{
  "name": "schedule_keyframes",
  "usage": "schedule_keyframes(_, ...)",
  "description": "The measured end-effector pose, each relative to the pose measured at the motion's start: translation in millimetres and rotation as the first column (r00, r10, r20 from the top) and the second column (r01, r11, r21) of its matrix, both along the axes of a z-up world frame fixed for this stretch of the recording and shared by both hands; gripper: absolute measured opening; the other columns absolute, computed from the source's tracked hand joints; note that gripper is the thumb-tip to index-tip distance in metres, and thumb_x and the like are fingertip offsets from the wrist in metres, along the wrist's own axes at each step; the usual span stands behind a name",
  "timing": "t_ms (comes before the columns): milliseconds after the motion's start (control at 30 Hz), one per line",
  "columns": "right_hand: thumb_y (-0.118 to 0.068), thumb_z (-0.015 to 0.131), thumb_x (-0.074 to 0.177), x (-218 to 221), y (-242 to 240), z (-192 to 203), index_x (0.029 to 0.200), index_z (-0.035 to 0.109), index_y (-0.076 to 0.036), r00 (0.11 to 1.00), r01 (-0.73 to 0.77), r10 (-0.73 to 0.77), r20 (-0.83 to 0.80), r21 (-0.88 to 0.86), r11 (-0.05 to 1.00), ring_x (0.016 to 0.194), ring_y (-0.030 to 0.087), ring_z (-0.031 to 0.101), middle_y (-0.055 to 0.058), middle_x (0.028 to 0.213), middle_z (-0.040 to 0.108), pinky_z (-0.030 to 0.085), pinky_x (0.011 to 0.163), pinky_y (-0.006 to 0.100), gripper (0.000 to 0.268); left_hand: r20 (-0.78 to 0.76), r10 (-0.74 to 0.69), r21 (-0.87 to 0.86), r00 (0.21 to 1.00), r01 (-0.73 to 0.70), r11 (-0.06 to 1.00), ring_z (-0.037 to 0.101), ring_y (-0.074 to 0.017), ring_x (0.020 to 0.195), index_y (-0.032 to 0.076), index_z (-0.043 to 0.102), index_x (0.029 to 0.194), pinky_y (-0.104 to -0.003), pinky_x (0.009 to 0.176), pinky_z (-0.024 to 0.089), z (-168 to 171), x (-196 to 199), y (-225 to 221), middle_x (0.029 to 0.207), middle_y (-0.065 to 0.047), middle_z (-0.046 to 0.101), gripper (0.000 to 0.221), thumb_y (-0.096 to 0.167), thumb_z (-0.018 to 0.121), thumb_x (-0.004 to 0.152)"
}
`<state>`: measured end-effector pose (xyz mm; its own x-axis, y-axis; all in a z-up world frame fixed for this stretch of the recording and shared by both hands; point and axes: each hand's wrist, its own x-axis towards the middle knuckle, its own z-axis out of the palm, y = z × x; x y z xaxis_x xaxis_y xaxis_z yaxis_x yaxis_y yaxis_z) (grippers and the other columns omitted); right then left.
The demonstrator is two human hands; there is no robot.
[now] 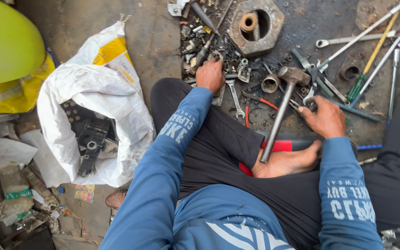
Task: The person disassembles and repairs a metal mechanical component by hand while sitting on the floor, using a hammer and a thin metal rod to drive out internal parts, then cleaning and inspecting the components.
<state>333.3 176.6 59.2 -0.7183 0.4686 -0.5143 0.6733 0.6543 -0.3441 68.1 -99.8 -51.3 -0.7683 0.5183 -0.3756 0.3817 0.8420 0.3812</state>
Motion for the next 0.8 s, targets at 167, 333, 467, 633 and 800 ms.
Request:
schedule_keyframes(167,-0.046,0.077,0.089,3.5,1.5,-0.3,0.118,0.072,-0.013,0.997,-0.059,0.061,-0.057,0.034,0.998,0.097,0.042,0.068,0.017,0.102,0.073,0.053,0.082,0.053,0.044,0.184,0.556,0.111,0.811,-0.579,0.808,0.074,-0.0347,0.102,0.014,0.075,0.101,-0.045,0.093,0.057,-7.2,-73.6,14.8,0.109,-0.014,0.077,0.022,0.029,0.071,0.085)
schedule_keyframes(333,-0.046,0.077,0.089,-2.0,-0.4,3.9,0.117,0.070,-0.011,0.997,-0.078,0.078,-0.002,0.065,0.995,0.099,0.042,0.068,0.017,0.106,0.072,0.053,0.082,0.053,0.046,-0.012,0.655,0.011,0.755,-0.655,0.755,0.070,-0.0397,0.102,0.009,0.070,0.105,-0.049,0.089,0.055,-16.9,-135.5,43.8,0.110,-0.019,0.073,0.046,0.044,0.082,0.078)
schedule_keyframes(467,-0.041,0.077,0.086,-13.6,-3.6,16.6,0.116,0.070,-0.013,0.995,-0.015,0.018,-0.094,0.031,0.999,0.097,0.039,0.068,0.013,0.106,0.071,0.053,0.080,0.051,0.041,-0.015,0.676,-0.159,0.737,-0.669,0.726,0.070,-0.0370,0.105,0.007,0.070,0.107,-0.047,0.091,0.056,-35.3,-159.3,60.2,0.113,-0.018,0.072,0.058,0.053,0.084,0.074)
schedule_keyframes(633,-0.040,0.077,0.089,-25.9,-2.8,30.2,0.117,0.069,-0.011,1.000,-0.015,0.015,-0.009,0.019,1.000,0.089,0.036,0.068,0.011,0.095,0.070,0.053,0.076,0.050,0.041,0.090,0.715,-0.231,0.693,-0.684,0.692,0.075,-0.0292,0.102,0.007,0.071,0.108,-0.042,0.091,0.059,-45.0,-164.5,56.2,0.113,-0.015,0.075,0.049,0.045,0.081,0.078)
schedule_keyframes(800,-0.039,0.077,0.087,-30.1,-2.8,33.7,0.119,0.070,-0.012,1.000,0.028,-0.028,0.005,-0.023,0.999,0.083,0.035,0.068,0.011,0.095,0.070,0.053,0.073,0.050,0.042,0.081,0.663,-0.013,0.744,-0.665,0.747,0.072,-0.0308,0.100,0.008,0.072,0.112,-0.042,0.094,0.054,25.4,-156.4,50.4,0.110,-0.018,0.075,0.040,0.035,0.078,0.084)
